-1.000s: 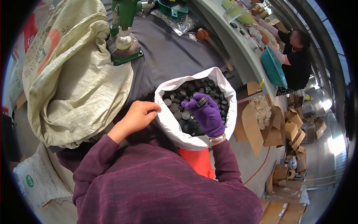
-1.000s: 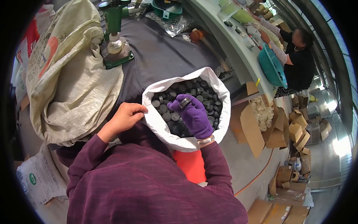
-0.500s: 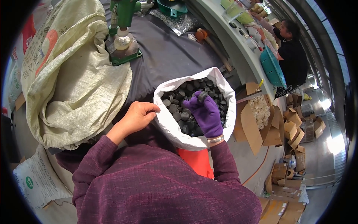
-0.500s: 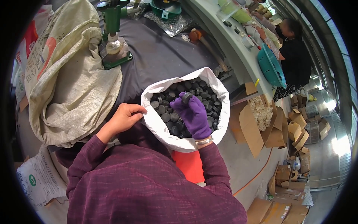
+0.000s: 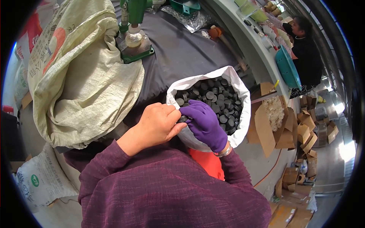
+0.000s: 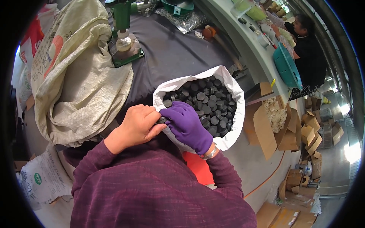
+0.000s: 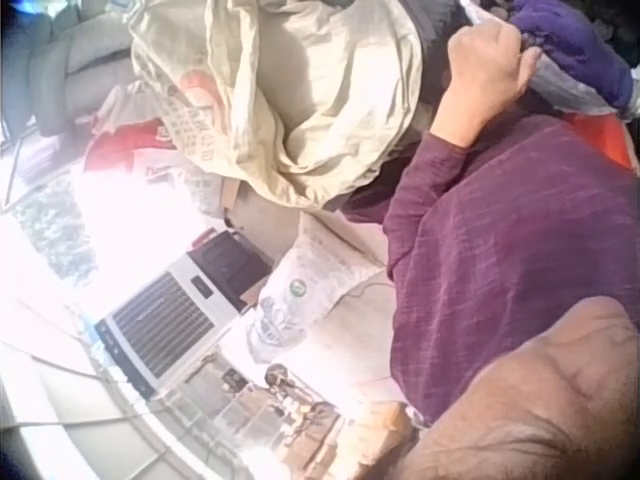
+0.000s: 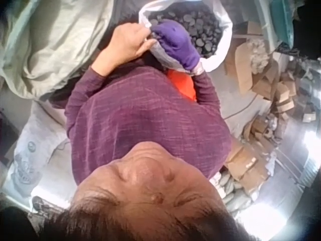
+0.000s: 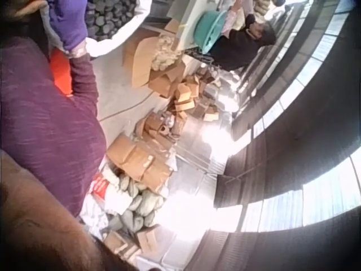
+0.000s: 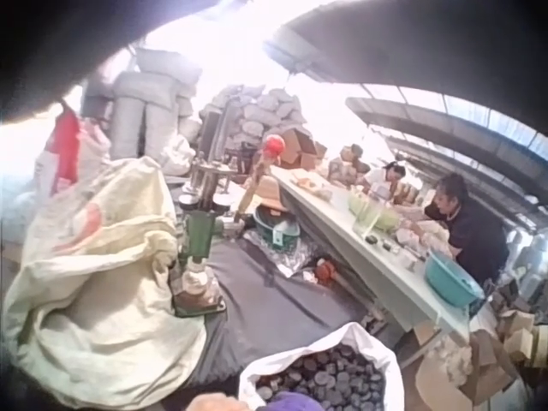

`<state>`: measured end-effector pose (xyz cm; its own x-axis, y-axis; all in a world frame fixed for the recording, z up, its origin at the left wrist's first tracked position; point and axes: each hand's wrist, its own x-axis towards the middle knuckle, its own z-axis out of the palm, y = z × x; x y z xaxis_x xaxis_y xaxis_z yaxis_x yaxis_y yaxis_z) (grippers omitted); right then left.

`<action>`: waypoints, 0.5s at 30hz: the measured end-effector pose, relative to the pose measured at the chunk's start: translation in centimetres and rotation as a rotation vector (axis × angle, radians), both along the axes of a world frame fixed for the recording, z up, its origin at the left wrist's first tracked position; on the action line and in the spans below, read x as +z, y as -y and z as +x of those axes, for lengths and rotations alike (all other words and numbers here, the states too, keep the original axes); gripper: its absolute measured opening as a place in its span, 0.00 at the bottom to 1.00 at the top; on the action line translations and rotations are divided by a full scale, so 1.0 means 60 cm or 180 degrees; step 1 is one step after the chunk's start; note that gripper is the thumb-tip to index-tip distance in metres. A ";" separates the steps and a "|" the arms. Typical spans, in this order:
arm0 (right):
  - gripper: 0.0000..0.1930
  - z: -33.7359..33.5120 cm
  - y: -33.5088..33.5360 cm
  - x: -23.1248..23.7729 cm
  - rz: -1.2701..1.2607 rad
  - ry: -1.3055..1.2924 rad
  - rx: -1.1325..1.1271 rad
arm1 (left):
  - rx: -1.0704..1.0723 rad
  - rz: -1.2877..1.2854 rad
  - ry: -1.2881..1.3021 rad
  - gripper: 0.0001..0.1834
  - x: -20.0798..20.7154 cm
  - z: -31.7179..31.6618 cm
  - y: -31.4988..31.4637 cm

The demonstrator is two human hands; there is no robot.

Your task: The person assembles small circular black plastic parts using a manual press.

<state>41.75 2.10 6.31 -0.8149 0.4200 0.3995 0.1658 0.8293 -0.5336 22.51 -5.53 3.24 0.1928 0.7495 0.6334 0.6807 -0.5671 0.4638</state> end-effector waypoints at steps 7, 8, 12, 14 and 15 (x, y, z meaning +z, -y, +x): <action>0.18 0.000 0.013 0.015 -0.0461 -0.0290 0.0193 | -0.0255 0.0400 0.0064 0.16 0.029 -0.005 0.012; 0.17 0.002 0.015 0.014 -0.0596 -0.0305 0.0233 | -0.0258 0.0397 0.0058 0.16 0.033 -0.005 0.015; 0.16 0.004 0.023 0.002 -0.1239 -0.0390 0.0315 | -0.0435 0.0321 0.0402 0.18 0.039 -0.006 0.024; 0.14 0.008 0.031 -0.006 -0.2443 -0.0519 0.0174 | -0.0490 0.0277 0.0500 0.19 0.033 -0.004 0.022; 0.14 0.006 0.034 -0.010 -0.2435 -0.0524 0.0176 | -0.0388 0.0240 0.0494 0.18 0.025 -0.001 0.018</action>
